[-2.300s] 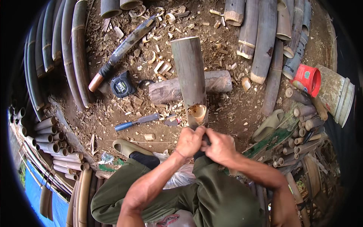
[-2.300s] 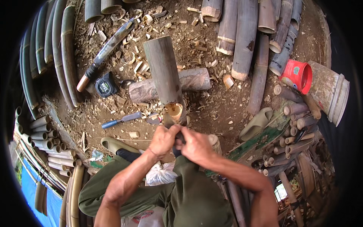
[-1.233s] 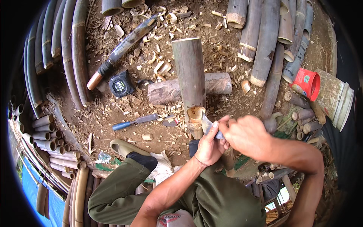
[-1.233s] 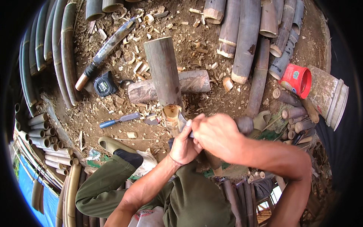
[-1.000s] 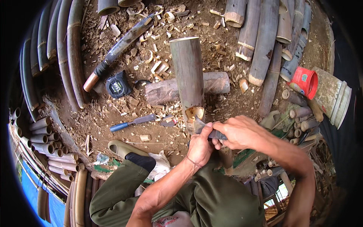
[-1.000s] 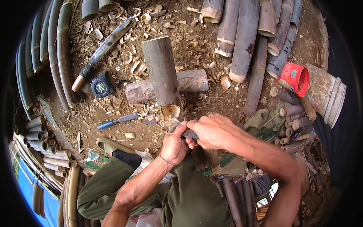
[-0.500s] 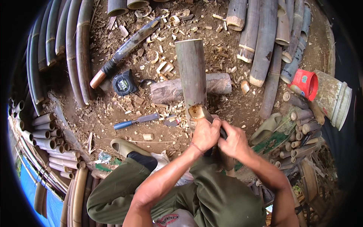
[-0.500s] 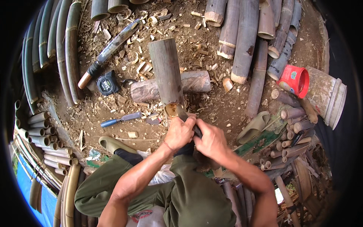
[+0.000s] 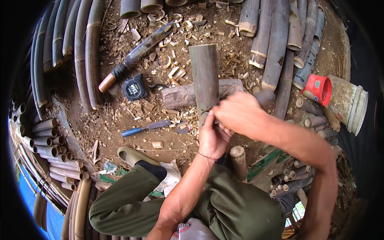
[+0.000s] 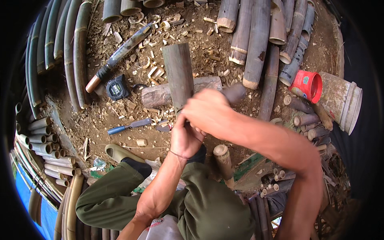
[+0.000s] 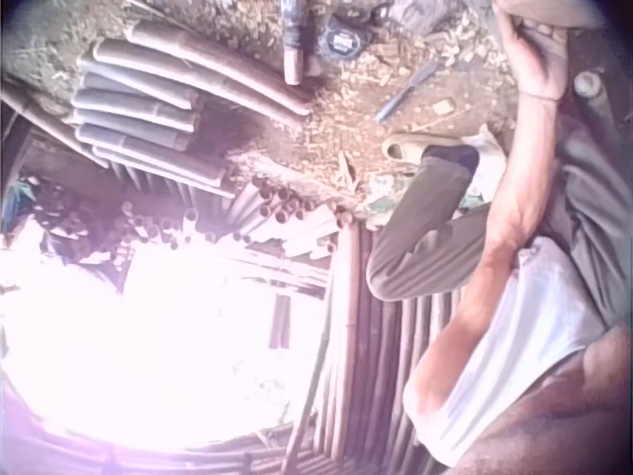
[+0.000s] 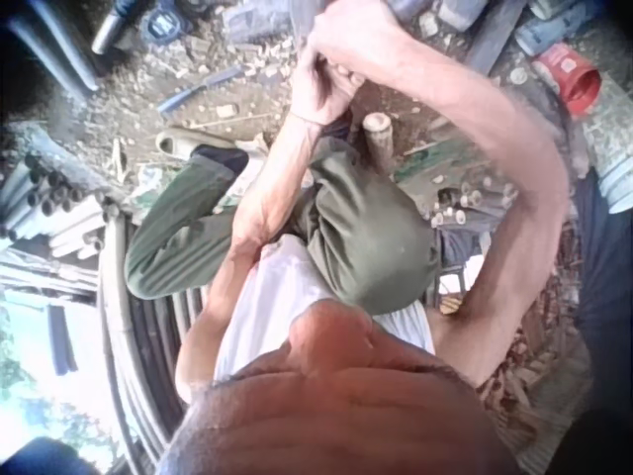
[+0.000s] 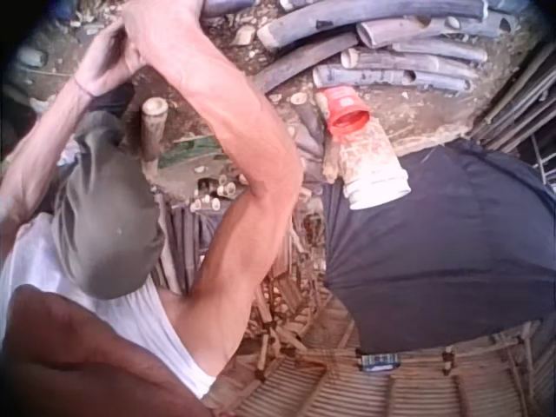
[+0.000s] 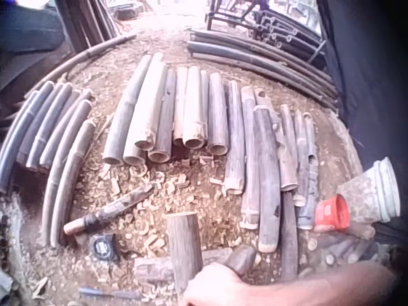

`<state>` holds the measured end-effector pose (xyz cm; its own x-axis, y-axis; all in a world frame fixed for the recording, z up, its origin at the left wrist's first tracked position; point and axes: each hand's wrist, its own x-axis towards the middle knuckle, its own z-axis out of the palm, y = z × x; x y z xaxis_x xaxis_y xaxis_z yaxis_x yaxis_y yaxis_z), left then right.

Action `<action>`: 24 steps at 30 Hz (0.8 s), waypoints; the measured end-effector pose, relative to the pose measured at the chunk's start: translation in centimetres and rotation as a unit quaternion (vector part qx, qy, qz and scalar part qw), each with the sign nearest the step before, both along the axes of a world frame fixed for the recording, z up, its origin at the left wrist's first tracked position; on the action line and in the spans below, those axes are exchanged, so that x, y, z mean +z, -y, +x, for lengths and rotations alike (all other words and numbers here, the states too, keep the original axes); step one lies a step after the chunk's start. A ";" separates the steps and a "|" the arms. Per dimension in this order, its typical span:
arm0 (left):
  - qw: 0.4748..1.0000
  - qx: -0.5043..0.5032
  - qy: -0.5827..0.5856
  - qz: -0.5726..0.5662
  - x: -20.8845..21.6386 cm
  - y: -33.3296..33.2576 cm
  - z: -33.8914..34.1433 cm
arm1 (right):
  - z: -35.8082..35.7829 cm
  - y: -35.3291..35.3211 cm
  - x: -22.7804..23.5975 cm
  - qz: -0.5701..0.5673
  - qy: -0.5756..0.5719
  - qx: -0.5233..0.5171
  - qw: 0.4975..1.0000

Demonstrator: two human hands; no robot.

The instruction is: The person carves a hole and shapes the end of a bamboo pole using a small curved blade, then fits another bamboo section into the hole.

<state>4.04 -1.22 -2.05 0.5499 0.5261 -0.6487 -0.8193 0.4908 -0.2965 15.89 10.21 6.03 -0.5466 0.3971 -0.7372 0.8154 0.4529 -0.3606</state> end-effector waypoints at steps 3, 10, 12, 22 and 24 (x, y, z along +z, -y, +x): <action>0.780 -0.439 -0.416 0.159 3.6 -2.6 2.1 | 4.2 7.3 1.1 -0.063 -0.038 -0.373 0.925; 0.918 -0.294 -0.257 0.076 3.3 -2.5 0.0 | 1.7 3.6 2.3 -0.056 0.051 -0.158 0.985; 0.972 -0.163 -0.158 0.061 2.2 -1.1 -0.6 | 1.1 2.7 2.0 -0.018 -0.041 -0.100 0.994; 0.872 -0.428 -0.181 0.155 3.4 1.6 -4.1 | 2.8 4.2 -0.4 -0.017 -0.054 -0.093 0.994; 0.738 -0.499 -0.256 0.376 5.4 3.4 -4.1 | 3.6 8.4 0.7 -0.028 -0.029 -0.238 0.970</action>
